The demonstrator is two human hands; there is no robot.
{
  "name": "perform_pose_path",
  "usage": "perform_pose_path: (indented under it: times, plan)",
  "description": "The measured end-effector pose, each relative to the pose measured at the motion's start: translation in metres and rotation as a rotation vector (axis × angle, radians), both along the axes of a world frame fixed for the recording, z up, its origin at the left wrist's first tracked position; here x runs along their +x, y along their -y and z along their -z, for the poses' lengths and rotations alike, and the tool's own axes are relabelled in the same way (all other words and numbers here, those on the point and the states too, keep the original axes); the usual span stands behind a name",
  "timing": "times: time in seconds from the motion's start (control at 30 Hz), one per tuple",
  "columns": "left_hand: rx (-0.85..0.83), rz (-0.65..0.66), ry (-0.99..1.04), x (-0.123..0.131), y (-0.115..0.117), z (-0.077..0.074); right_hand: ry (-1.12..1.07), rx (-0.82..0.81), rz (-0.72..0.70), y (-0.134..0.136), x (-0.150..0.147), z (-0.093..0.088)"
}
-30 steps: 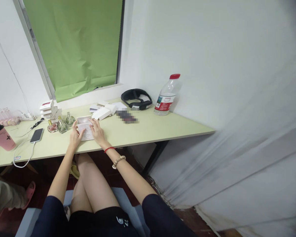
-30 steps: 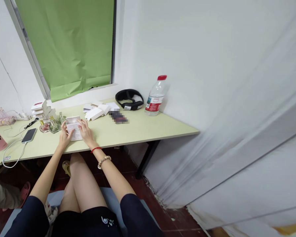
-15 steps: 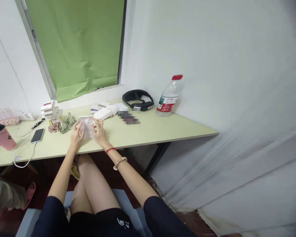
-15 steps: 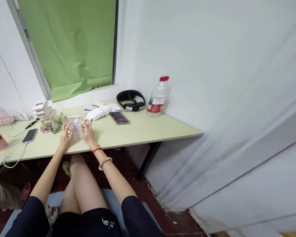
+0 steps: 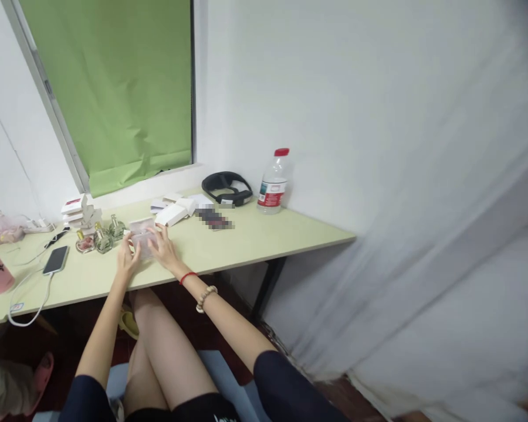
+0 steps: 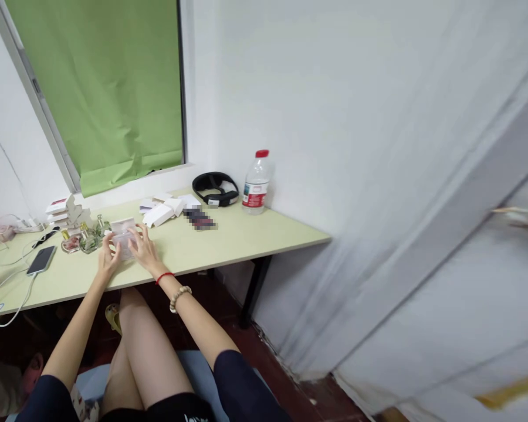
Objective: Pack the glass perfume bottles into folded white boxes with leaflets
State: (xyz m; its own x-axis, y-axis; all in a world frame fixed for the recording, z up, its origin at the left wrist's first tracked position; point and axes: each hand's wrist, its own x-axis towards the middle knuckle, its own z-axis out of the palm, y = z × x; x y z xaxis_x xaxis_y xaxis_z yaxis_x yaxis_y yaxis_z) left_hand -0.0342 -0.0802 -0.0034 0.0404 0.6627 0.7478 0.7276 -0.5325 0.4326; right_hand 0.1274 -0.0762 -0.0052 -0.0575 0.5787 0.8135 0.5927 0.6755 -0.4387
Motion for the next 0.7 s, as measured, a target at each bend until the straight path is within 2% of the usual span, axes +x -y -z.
perform_pose_path:
  times: [0.23, 0.4, 0.7]
  plan:
    - [0.103, -0.046, -0.036, 0.005, 0.002, 0.0, 0.0, 0.011, 0.091, 0.002, 0.003, 0.0]
    - [0.087, -0.057, -0.048, 0.008, 0.01, 0.002, 0.0, -0.011, 0.149, 0.005, 0.006, 0.006]
    - [0.11, -0.019, -0.121, 0.007, 0.013, 0.004, -0.096, 0.017, 0.133, 0.008, 0.007, 0.007]
